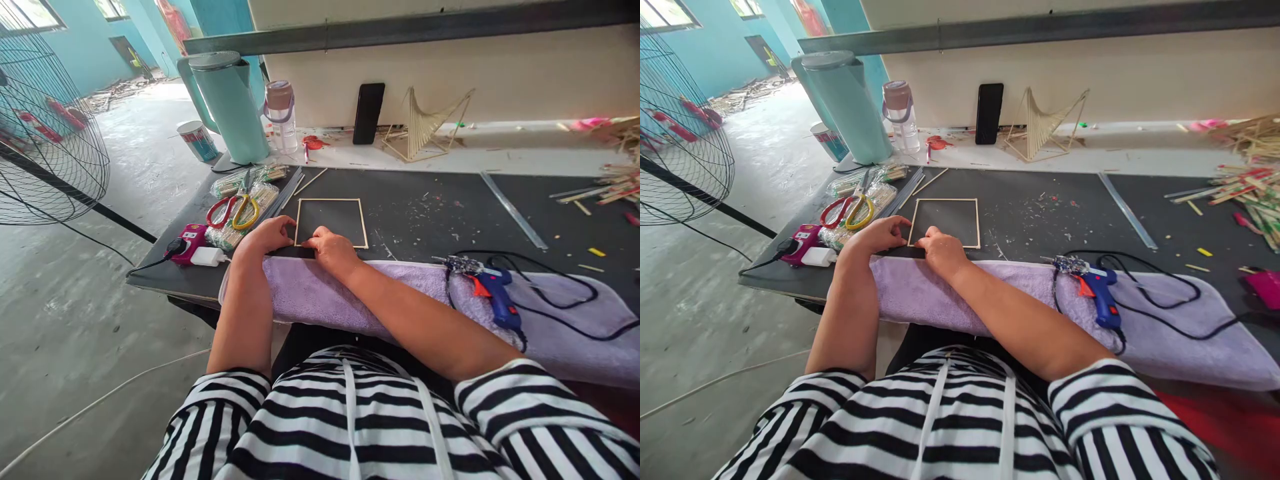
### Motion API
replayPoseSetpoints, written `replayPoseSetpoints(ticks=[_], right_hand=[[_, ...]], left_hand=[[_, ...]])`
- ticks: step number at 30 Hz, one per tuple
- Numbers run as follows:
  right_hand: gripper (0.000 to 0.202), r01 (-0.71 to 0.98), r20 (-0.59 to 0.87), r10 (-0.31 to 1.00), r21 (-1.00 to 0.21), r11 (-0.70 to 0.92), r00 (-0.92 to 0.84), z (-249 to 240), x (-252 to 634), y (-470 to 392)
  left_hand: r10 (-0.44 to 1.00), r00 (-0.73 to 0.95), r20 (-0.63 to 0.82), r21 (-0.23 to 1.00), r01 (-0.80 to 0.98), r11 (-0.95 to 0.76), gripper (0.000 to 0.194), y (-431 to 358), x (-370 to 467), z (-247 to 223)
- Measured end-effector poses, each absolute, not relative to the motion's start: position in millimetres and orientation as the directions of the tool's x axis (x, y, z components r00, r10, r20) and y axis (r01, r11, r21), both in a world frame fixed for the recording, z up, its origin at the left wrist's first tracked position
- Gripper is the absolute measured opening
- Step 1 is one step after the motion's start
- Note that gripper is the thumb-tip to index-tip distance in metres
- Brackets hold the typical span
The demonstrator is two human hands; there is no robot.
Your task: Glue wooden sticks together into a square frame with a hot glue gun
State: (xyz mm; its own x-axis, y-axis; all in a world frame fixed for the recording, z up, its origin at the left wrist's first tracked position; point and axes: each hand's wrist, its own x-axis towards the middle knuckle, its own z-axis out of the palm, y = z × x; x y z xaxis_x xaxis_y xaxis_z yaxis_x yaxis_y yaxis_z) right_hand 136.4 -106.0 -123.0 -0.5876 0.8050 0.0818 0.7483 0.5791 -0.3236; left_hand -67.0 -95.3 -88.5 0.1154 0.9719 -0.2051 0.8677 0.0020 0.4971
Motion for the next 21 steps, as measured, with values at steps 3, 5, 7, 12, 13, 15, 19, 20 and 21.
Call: replayPoseSetpoints(ticks=[3, 5, 7, 12, 13, 15, 19, 20, 21], right_hand=[[0.038, 0.751, 0.075, 0.808, -0.326, 0.574, -0.584, -122.5, 136.2, -106.1], [0.038, 0.752, 0.075, 0.809, -0.326, 0.573, -0.583, -122.2, 136.3, -106.3], [0.039, 0.751, 0.077, 0.807, -0.326, 0.575, -0.585, -121.8, 136.4, -106.4], [0.039, 0.755, 0.069, 0.810, -0.322, 0.571, -0.583, -121.1, 136.2, -106.7], [0.038, 0.756, 0.070, 0.810, -0.321, 0.571, -0.582, -121.3, 136.1, -106.6], [0.038, 0.755, 0.077, 0.810, -0.320, 0.573, -0.582, -121.8, 135.9, -106.3], [0.038, 0.753, 0.080, 0.808, -0.320, 0.576, -0.584, -122.2, 136.0, -106.2], [0.038, 0.751, 0.078, 0.806, -0.320, 0.577, -0.586, -121.9, 136.1, -106.4], [0.038, 0.751, 0.075, 0.806, -0.320, 0.578, -0.588, -121.5, 136.3, -106.6]], left_hand=[[0.970, 0.111, -0.214, 0.487, 0.873, 0.008, 0.054, -95.5, -66.1, -87.5], [0.970, 0.108, -0.220, 0.482, 0.876, 0.012, 0.054, -95.3, -65.8, -87.5], [0.969, 0.106, -0.224, 0.481, 0.877, 0.015, 0.054, -95.0, -65.9, -87.8], [0.969, 0.106, -0.224, 0.482, 0.876, 0.016, 0.055, -94.4, -66.4, -88.5], [0.969, 0.105, -0.224, 0.481, 0.876, 0.016, 0.055, -94.2, -66.6, -88.6], [0.969, 0.106, -0.222, 0.482, 0.876, 0.015, 0.054, -93.9, -67.0, -89.0], [0.968, 0.111, -0.225, 0.491, 0.871, 0.014, 0.053, -93.2, -67.7, -90.4], [0.968, 0.112, -0.226, 0.492, 0.871, 0.014, 0.053, -93.2, -67.8, -90.7], [0.967, 0.114, -0.227, 0.492, 0.870, 0.014, 0.053, -93.1, -67.9, -90.9]])
